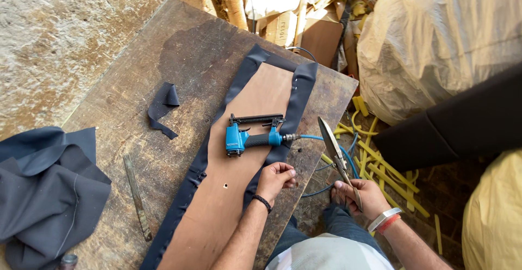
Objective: The person stretches dark fabric around the edge of a long curved wooden frame on a workbench and secures it with a pneumatic staple gun, working along one side and then the other. They fold the fabric over the edge, staple it in place, and use scissors to trim excess fabric from the frame.
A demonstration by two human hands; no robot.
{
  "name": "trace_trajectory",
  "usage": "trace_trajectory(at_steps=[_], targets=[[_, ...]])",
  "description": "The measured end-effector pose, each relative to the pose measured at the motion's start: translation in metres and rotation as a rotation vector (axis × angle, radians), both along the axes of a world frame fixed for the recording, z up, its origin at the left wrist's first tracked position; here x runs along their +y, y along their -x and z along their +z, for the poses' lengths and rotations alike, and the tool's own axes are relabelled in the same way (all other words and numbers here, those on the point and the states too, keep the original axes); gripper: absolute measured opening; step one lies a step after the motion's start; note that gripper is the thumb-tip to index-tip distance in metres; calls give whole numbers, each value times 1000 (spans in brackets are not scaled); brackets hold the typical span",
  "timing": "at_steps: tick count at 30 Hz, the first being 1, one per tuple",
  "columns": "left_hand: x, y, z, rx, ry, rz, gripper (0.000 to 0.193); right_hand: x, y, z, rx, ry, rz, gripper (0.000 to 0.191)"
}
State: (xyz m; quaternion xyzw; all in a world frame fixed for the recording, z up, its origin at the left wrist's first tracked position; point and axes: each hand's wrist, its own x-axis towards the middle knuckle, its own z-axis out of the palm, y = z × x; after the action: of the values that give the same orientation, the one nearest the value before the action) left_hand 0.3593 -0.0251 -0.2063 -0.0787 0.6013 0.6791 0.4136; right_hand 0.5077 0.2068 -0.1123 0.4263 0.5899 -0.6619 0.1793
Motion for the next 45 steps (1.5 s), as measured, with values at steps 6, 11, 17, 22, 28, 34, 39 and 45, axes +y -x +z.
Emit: trace_trajectory(at_steps=[6,11,17,22,28,34,39,45], targets=[[37,-15,4,26,-6,68,9,80,38,-30,60,-55,43,43],[68,-31,25,56,58,236,7,143,60,-52,8,-56,167,46],[83,-60,27,92,96,275,9,177,78,-76,46,13,361,41],[49,-101,17,276,460,176,24,159,98,-77,43,-24,585,43],[9,-139,29,347,720,264,45,95,118,-48,112,14,866,39],[17,-127,62,198,480,331,46,4,123,5,235,-83,1262,29],[-6,-99,54,441,171,657,41,-83,135,19,581,-224,1517,28],[-143,-37,39,355,376,966,25,-171,163,-10,911,-20,1008,36]])
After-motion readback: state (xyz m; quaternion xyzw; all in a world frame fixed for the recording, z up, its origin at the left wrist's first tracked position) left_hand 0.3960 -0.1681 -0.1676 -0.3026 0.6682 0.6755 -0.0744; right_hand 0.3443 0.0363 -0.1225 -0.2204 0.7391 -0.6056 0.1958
